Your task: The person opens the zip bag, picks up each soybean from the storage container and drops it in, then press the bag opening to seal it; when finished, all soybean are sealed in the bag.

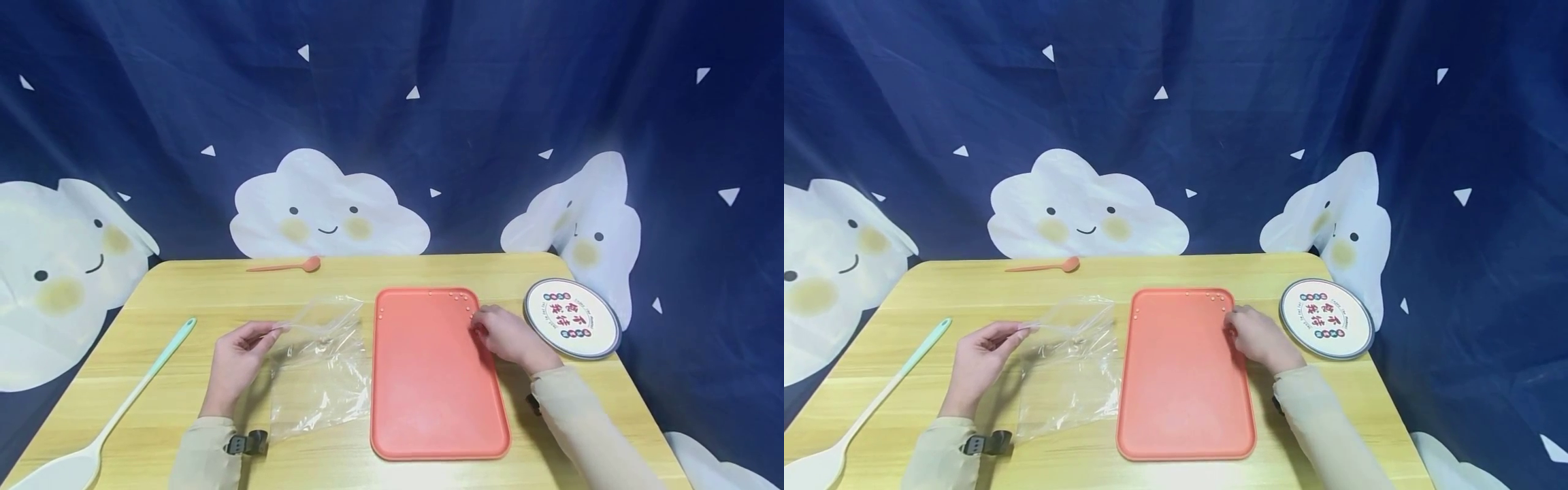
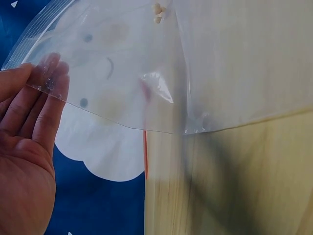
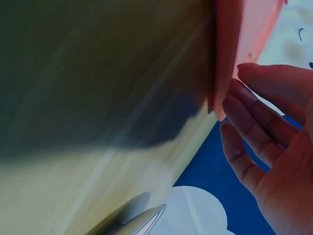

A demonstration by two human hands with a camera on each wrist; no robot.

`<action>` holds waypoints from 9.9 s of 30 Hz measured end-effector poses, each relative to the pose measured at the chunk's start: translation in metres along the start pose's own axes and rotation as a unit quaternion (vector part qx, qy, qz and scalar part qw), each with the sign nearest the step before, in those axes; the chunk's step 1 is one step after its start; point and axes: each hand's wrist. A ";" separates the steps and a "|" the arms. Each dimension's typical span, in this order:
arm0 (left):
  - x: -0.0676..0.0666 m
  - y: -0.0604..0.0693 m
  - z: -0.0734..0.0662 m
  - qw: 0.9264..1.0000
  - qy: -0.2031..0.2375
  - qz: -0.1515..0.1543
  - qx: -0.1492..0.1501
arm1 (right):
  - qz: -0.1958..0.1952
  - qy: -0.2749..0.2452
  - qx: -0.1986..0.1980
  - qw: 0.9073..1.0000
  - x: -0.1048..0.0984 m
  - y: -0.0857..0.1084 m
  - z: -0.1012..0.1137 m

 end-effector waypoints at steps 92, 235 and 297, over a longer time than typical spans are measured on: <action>0.000 -0.003 -0.016 0.999 0.041 0.030 -0.007 | -0.019 -0.289 0.002 0.957 0.015 -0.119 0.145; 0.007 -0.002 0.023 0.999 0.052 0.013 0.004 | -0.049 -0.236 0.072 0.968 -0.017 -0.048 0.038; 0.009 -0.001 0.025 0.999 0.049 0.009 -0.003 | -0.072 -0.336 0.123 0.931 -0.009 -0.063 0.048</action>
Point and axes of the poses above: each hand's wrist, its own y-axis away from the middle knuckle, its own x-axis out of the palm, z = x × y, and after that the axes turned 10 degrees about -z, right-handed
